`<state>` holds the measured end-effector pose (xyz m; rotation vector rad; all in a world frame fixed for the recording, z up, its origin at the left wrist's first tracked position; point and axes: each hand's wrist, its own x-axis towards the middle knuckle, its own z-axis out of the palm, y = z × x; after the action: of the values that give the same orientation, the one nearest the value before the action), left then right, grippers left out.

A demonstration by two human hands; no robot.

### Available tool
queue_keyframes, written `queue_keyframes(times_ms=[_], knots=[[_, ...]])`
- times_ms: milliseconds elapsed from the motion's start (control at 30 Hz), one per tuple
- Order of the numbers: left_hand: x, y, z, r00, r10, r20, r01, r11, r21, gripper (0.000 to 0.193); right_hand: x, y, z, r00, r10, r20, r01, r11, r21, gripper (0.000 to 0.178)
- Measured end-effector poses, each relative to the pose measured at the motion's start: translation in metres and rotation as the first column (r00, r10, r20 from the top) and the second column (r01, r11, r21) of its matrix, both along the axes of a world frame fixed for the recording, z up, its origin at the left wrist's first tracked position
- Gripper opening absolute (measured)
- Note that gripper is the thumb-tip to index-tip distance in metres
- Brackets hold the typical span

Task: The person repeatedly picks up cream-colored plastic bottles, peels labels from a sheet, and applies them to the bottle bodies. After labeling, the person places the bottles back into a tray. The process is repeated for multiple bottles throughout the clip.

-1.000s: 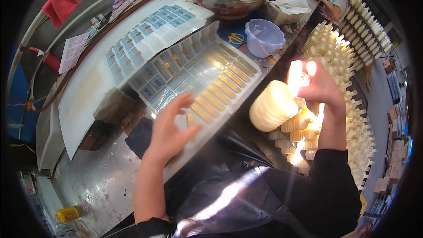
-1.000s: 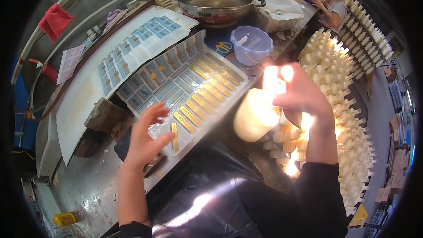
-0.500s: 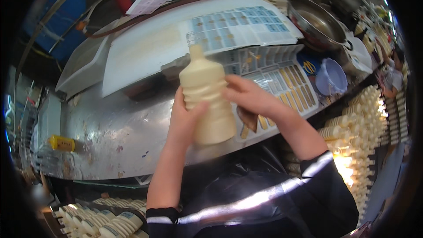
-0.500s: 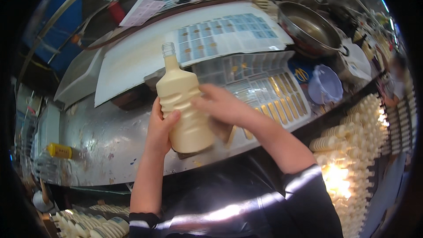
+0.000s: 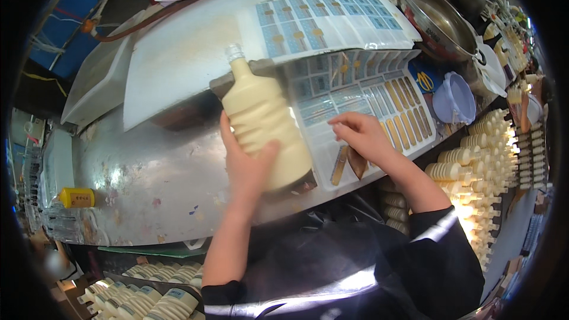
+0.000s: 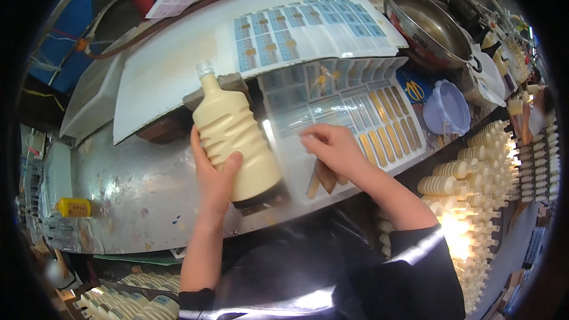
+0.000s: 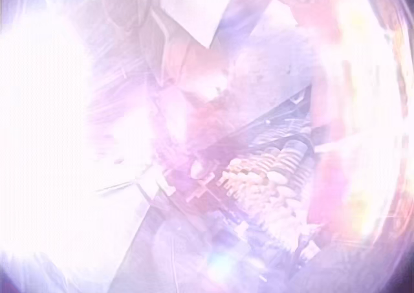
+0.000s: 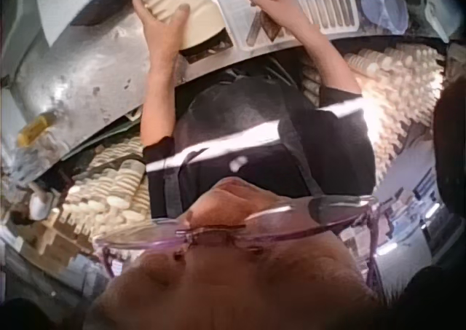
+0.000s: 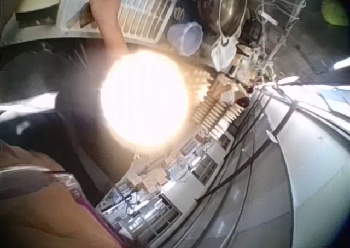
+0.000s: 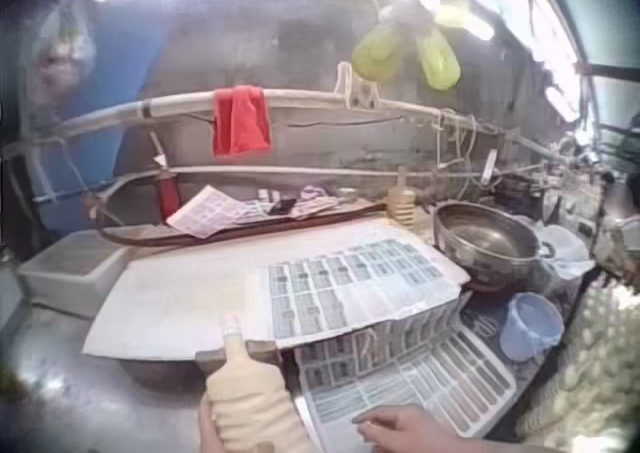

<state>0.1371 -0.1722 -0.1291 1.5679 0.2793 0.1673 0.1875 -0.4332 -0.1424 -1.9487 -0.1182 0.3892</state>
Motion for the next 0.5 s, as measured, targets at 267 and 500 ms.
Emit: queue_keyframes(times_ms=[267,500], knots=[[-0.005,-0.003,-0.013,0.993,0.093,0.069,-0.101,0.986,0.133,0.096,-0.091,-0.037,-0.029,0.635,0.571,0.52,-0.2,0.772,-0.603,0.022],[-0.042,-0.023,0.006,0.884,-0.058,0.464,-0.318,0.652,0.688,0.054,-0.109,-0.027,-0.044,0.573,0.595,0.564,-0.134,0.747,-0.652,0.035]])
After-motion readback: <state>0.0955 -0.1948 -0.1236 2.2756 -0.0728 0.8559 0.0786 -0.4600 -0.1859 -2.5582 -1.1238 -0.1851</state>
